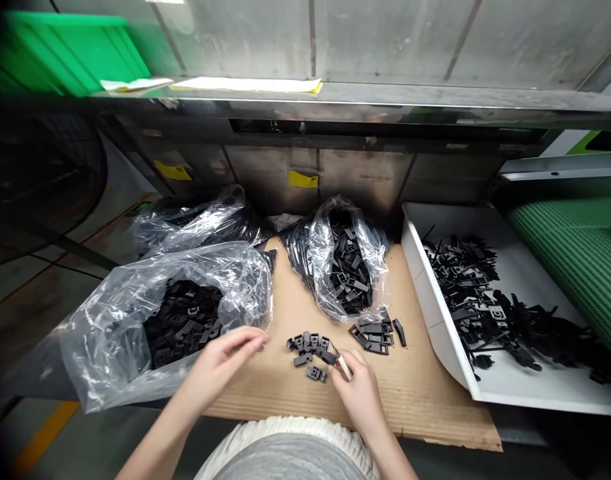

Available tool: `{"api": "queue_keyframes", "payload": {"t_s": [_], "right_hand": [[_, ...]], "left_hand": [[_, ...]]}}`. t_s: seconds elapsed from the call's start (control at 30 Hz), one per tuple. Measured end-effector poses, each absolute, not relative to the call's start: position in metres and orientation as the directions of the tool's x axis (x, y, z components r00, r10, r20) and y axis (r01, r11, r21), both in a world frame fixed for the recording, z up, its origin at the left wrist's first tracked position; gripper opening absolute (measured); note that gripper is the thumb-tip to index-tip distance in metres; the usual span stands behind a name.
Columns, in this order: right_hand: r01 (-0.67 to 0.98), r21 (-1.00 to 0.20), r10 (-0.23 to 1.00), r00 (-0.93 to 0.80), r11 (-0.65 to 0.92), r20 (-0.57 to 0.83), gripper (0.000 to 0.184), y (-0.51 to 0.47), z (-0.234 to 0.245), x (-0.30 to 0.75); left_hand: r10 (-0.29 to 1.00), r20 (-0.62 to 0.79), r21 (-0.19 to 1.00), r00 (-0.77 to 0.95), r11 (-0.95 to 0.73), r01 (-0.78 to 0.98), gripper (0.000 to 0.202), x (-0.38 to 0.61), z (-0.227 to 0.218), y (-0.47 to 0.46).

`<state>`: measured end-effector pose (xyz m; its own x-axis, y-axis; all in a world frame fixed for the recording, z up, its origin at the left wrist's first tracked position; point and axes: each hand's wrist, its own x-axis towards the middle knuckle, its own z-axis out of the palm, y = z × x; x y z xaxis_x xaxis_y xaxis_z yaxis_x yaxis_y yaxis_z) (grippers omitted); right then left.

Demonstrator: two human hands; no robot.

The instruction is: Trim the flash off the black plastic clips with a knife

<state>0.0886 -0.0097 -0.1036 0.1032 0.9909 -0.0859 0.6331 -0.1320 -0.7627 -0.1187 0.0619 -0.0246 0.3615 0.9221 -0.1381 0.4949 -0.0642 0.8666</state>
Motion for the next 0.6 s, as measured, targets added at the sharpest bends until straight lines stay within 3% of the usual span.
{"api": "queue_keyframes", "payload": {"t_s": [0.1,0.2,0.3,0.37,0.5,0.6], "right_hand": [[0.568,-0.823,1.000,-0.030,0.011,-0.008,0.018,-0.010,-0.064,0.088],[0.544,-0.813,0.975,-0.186,0.208,0.125,0.027,-0.010,-0.031,0.089],[0.653,-0.684,0.943,-0.274,0.326,0.187,0.034,-0.009,-0.014,0.090],[0.648,-0.670,0.927,-0.319,0.364,0.195,0.034,-0.008,-0.010,0.089],[0.506,-0.847,0.987,-0.077,0.160,0.141,0.027,-0.009,-0.009,0.090],[0.501,-0.859,0.993,-0.003,0.106,0.121,0.039,-0.014,-0.014,0.092]], "left_hand": [[0.778,-0.259,0.916,0.572,0.010,0.401,0.025,-0.097,-0.024,0.054],[0.641,-0.286,0.946,0.712,0.069,0.317,0.024,-0.085,-0.016,0.051],[0.636,-0.265,0.958,0.725,0.086,0.274,0.030,-0.080,-0.001,0.051],[0.650,-0.266,0.957,0.712,0.088,0.277,0.028,-0.078,0.007,0.051],[0.749,-0.213,0.965,0.628,0.061,0.255,0.016,-0.075,0.014,0.048],[0.822,-0.164,0.978,0.546,0.063,0.199,0.018,-0.077,0.012,0.046]]}}
